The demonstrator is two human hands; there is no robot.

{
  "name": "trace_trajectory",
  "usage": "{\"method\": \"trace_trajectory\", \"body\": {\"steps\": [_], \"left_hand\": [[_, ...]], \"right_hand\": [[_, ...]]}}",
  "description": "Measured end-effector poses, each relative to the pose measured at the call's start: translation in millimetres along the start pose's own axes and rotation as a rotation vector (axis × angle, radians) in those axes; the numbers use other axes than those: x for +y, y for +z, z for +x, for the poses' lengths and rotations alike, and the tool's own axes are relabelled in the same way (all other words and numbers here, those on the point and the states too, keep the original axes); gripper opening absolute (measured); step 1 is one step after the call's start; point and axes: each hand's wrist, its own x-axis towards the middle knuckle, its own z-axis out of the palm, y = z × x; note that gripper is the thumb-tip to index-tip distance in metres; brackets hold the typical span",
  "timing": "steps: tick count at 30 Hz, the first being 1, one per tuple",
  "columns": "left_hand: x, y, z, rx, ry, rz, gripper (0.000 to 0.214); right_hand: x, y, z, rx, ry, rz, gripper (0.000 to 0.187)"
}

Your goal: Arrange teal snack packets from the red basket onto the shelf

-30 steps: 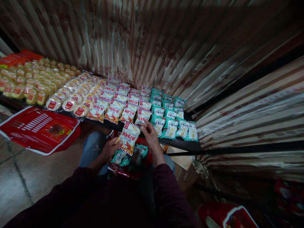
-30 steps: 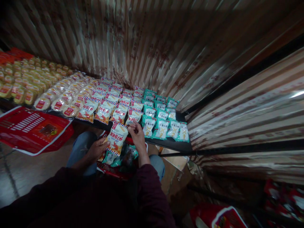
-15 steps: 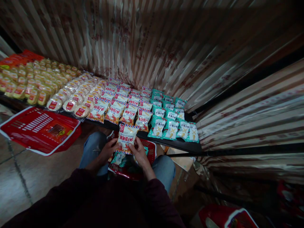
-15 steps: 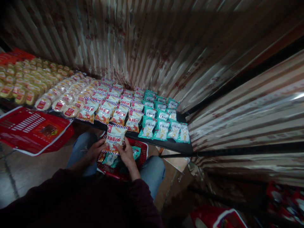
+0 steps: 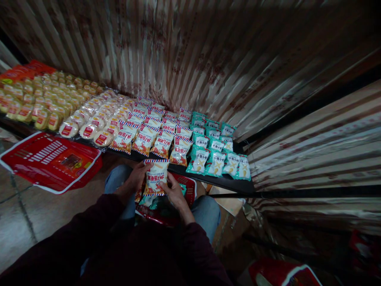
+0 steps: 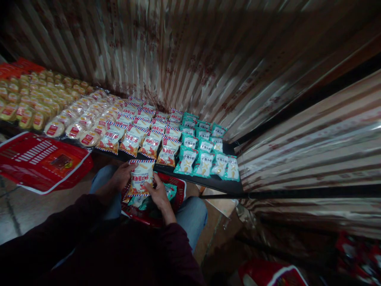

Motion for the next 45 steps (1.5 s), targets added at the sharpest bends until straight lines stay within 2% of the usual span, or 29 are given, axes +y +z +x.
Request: {"method": "trace_trajectory", "body": {"steps": [7,10,14,20,24,26,28,31,34,41,45], "left_hand": [[12.0,1.6,11.4,-0.029,0.073,-0.008,0.053],[17.5,6.1,17.1,-0.068,0.074,0.011,0.052],[25.0,16.7,24.5,-0.088,0.101,0.018,0.054],[34.4,24.9,30.9,-0.088,0.302,0.131,0.051],[19.3,12.2,33.0,0.036,0.464,0.293,0.050],[6.1,3.0,32.2,0.142,0.574,0.449,0.048],[-6.3,-5.2,29.7,0.196,0.680,0.642,0.046],[-17.4,-12.2,25.0,0.186,0.828,0.883,0.042],[-19.6,-13.3,23.1,0.165,0.911,1.038,0.040],[-19.6,-13.9,32.2,0.155,1.029,1.229,0.044],[-21.4,-12.3,34.8,0.154,1.092,1.282,0.046]], "right_hand": [[18.3,1.9,4.5,0.093,0.047,0.080,0.064],[17.8,6.1,8.5,0.098,0.044,0.096,0.065],[11.3,9.7,16.8,0.207,-0.018,0.138,0.060],[4.9,10.1,30.4,0.358,-0.081,0.128,0.055],[4.2,12.3,38.0,0.436,-0.108,0.182,0.055],[3.4,13.9,41.8,0.474,-0.130,0.197,0.054],[2.6,15.1,45.7,0.498,-0.156,0.182,0.051],[2.9,15.0,51.9,0.517,-0.188,0.132,0.048],[5.5,12.6,56.9,0.511,-0.226,0.065,0.048],[6.5,13.1,57.4,0.506,-0.328,-0.157,0.042],[0.5,16.7,53.7,0.558,-0.341,-0.348,0.031]]}}
